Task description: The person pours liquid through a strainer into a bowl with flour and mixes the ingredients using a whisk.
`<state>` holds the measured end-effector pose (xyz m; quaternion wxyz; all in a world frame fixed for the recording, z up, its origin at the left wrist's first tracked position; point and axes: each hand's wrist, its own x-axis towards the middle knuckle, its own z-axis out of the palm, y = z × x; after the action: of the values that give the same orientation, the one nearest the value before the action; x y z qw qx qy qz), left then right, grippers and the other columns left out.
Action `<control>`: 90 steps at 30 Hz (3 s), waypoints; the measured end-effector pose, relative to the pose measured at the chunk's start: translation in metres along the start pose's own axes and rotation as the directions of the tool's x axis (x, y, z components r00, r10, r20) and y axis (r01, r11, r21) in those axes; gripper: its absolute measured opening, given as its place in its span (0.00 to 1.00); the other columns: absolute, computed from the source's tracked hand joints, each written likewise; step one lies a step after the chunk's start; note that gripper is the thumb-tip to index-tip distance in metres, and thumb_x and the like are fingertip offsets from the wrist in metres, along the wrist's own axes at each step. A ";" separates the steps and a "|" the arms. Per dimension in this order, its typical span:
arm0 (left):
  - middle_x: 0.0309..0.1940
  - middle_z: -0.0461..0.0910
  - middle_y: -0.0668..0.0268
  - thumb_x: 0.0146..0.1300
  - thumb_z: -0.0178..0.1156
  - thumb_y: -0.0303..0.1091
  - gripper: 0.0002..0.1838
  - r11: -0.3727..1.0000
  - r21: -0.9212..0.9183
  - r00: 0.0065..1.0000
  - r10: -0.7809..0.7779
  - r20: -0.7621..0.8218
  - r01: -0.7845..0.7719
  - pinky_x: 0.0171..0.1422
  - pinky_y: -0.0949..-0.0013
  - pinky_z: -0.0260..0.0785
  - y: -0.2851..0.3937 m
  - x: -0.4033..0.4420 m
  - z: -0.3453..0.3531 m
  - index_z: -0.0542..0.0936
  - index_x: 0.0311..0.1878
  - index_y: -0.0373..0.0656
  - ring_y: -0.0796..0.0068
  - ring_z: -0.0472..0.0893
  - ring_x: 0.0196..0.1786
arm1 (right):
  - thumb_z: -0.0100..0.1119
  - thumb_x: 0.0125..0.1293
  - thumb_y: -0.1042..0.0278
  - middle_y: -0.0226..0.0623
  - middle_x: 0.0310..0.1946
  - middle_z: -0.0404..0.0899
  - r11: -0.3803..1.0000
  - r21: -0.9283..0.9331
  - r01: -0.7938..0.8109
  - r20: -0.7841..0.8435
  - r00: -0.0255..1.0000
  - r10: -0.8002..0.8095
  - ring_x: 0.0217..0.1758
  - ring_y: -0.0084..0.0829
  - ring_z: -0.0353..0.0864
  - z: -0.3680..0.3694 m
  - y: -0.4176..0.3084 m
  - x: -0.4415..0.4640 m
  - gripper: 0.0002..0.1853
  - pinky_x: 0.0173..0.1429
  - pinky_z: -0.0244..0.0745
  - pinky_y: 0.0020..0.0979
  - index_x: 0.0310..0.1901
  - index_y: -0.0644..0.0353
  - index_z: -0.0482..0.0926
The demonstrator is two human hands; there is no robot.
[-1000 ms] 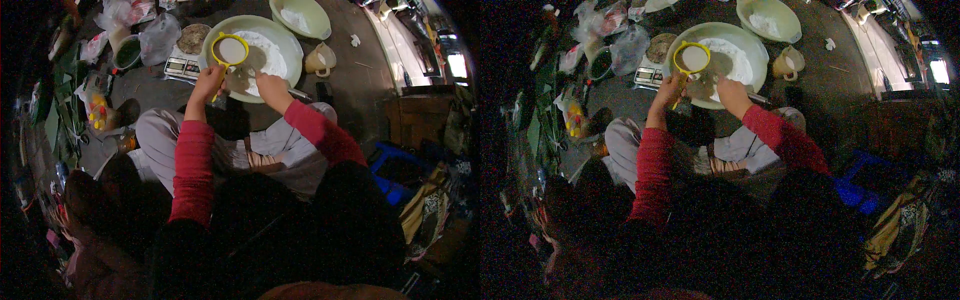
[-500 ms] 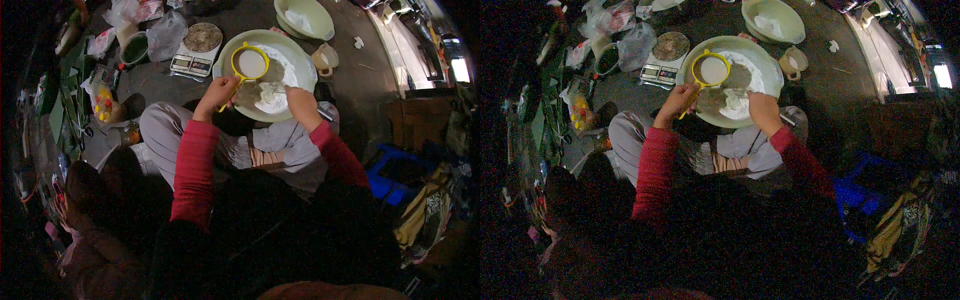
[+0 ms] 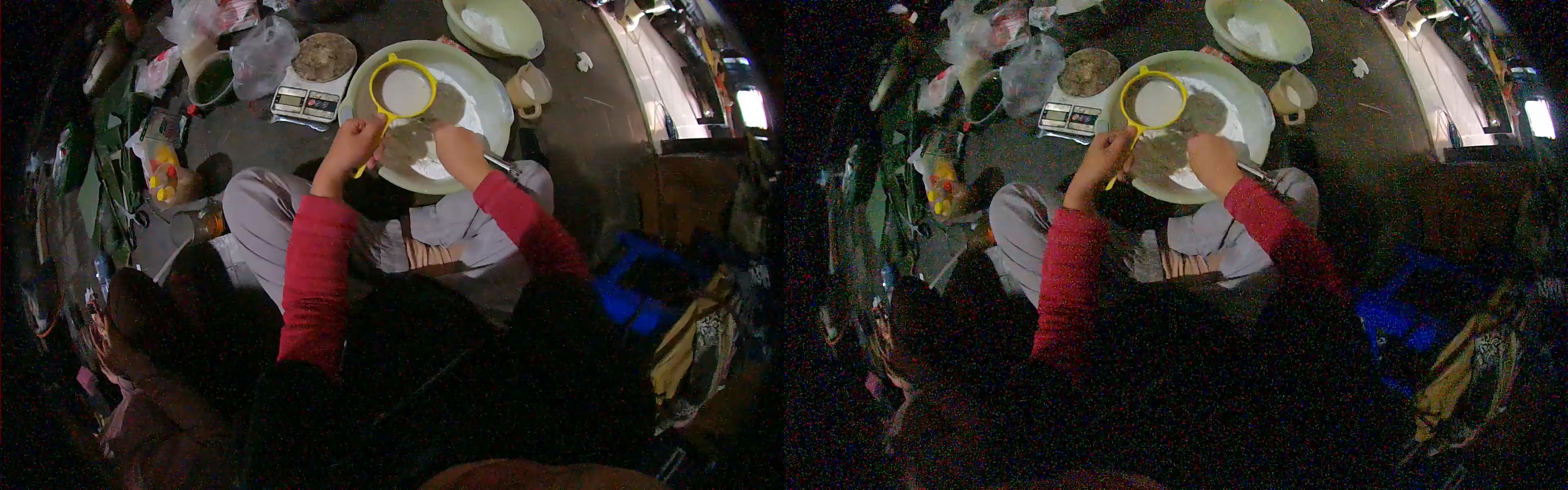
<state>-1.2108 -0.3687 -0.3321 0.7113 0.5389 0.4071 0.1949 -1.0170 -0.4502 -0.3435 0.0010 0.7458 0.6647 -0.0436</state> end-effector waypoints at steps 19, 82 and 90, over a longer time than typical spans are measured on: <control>0.10 0.67 0.68 0.63 0.46 0.46 0.19 0.998 -0.058 1.000 0.010 -0.014 -0.011 0.14 0.76 0.55 0.000 0.002 -0.001 0.71 0.25 0.40 0.81 0.63 0.09 | 0.46 0.54 0.71 0.44 0.24 0.78 0.985 -0.170 0.004 -0.109 0.994 -0.023 0.28 0.43 0.80 -0.007 0.062 -0.004 0.08 0.29 0.74 0.39 0.30 0.61 0.77; 0.09 0.68 0.67 0.62 0.49 0.46 0.20 0.997 -0.064 0.995 0.048 -0.082 -0.053 0.14 0.76 0.55 -0.003 0.002 -0.013 0.72 0.24 0.40 0.80 0.64 0.09 | 0.50 0.51 0.73 0.49 0.25 0.78 0.994 -0.104 0.018 -0.097 0.995 -0.028 0.28 0.46 0.79 -0.009 0.020 0.045 0.08 0.32 0.75 0.42 0.30 0.66 0.77; 0.09 0.67 0.67 0.62 0.49 0.46 0.19 0.996 -0.073 0.994 0.044 -0.101 -0.051 0.14 0.76 0.55 -0.001 0.000 -0.011 0.72 0.23 0.40 0.79 0.64 0.09 | 0.49 0.50 0.75 0.43 0.20 0.75 0.958 -0.099 0.269 -0.098 0.955 -0.279 0.24 0.41 0.79 -0.017 -0.008 -0.004 0.08 0.27 0.74 0.37 0.33 0.64 0.75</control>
<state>-1.2196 -0.3624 -0.3335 0.7052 0.5107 0.4213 0.2536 -1.0241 -0.4528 -0.3260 -0.0104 0.6470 0.7619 0.0266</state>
